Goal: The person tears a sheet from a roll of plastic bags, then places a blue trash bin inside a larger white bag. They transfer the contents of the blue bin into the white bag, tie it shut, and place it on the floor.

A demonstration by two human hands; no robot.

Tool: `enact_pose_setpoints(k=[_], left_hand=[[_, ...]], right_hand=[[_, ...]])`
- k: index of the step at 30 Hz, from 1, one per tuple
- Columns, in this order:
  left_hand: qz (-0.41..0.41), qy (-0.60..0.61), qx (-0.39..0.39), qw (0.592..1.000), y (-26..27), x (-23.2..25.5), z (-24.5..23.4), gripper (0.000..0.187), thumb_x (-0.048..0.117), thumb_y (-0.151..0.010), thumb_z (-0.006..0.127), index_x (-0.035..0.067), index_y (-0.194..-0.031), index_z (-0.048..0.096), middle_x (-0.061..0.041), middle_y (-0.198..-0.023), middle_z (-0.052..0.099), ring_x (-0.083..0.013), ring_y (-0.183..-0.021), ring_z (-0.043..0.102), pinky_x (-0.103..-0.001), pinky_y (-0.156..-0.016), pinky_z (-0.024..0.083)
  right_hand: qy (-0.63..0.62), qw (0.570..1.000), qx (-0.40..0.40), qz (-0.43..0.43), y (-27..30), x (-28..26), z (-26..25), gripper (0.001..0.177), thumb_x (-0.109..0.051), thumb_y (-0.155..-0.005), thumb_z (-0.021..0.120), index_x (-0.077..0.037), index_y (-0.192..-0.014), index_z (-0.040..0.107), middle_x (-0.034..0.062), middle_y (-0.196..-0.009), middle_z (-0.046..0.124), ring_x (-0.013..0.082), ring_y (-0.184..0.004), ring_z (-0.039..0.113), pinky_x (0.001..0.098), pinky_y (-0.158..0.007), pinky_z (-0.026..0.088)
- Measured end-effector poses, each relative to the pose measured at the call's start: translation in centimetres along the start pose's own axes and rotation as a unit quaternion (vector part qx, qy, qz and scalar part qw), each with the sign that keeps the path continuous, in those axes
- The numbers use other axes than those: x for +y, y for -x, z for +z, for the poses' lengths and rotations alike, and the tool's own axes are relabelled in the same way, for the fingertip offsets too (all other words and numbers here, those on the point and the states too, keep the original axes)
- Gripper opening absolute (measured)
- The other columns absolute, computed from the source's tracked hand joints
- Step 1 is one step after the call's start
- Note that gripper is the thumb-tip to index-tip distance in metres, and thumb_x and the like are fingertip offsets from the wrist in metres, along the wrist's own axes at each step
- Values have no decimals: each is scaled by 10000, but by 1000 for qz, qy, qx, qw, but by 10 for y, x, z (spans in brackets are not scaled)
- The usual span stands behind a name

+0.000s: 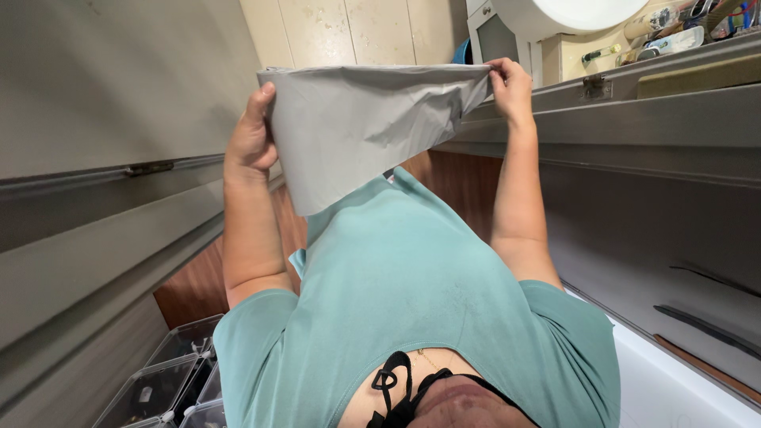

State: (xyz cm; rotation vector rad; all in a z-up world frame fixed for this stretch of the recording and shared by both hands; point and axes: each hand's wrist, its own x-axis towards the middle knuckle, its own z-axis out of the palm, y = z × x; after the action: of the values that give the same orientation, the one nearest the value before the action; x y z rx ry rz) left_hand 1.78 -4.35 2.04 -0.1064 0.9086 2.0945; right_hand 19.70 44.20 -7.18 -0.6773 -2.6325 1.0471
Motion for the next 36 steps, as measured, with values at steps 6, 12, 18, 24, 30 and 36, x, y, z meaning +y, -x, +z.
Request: enact_pose_setpoints(k=[6,12,18,24,30,36], left_hand=[[17,-40,24,999,6,1,3,589,402,-928,774,-43,-1279,618,-147,-1194,692,-224,-1102,688,-360,-999,581],[57,-144,8,988,24,1,12,753,450,-825,809,-23,-1344,535,-147,-1212,652,-219,-1102,695,-358,-938,599],[71,1,36,997,3,-18,39,639,425,-920,766,-32,-1323,574,-157,-1203,675,-236,-1076,704,-392,-976,607],[113,22,-9,993,-17,-45,80,649,513,-951,698,-16,-1314,595,-151,-1149,697,-240,-1027,712,-419,-921,615],[38,109,-60,991,-10,-65,103,695,583,-935,665,13,-1325,590,-129,-1171,695,-226,-1064,704,-396,-947,598],[103,147,-8,984,13,-64,103,767,656,-953,624,17,-1375,584,-152,-1231,680,-280,-1100,670,-440,-991,558]], right_hand=[[-58,998,22,23,-6,44,-2,86,-100,-1028,629,-31,-1051,676,66,-933,647,172,-847,605,297,-765,497],[-12,983,151,-101,-11,66,-6,144,-67,-968,688,-13,-1101,703,153,-1061,596,260,-1006,632,386,-833,518],[-107,956,-103,251,34,16,38,828,-667,-1048,362,4,-790,773,98,-698,706,181,-671,689,325,-675,552],[-518,599,-555,255,141,-124,123,1161,-868,-793,90,-28,-1493,480,227,-1439,583,341,-1230,663,451,-1118,495],[-667,481,-467,325,115,-181,147,1060,-818,-889,420,-23,-1587,365,276,-1560,462,390,-1395,532,513,-1220,386],[-683,453,-147,554,79,-138,185,969,-774,-909,503,-52,-1530,324,295,-1515,422,432,-1408,483,585,-1199,348]])
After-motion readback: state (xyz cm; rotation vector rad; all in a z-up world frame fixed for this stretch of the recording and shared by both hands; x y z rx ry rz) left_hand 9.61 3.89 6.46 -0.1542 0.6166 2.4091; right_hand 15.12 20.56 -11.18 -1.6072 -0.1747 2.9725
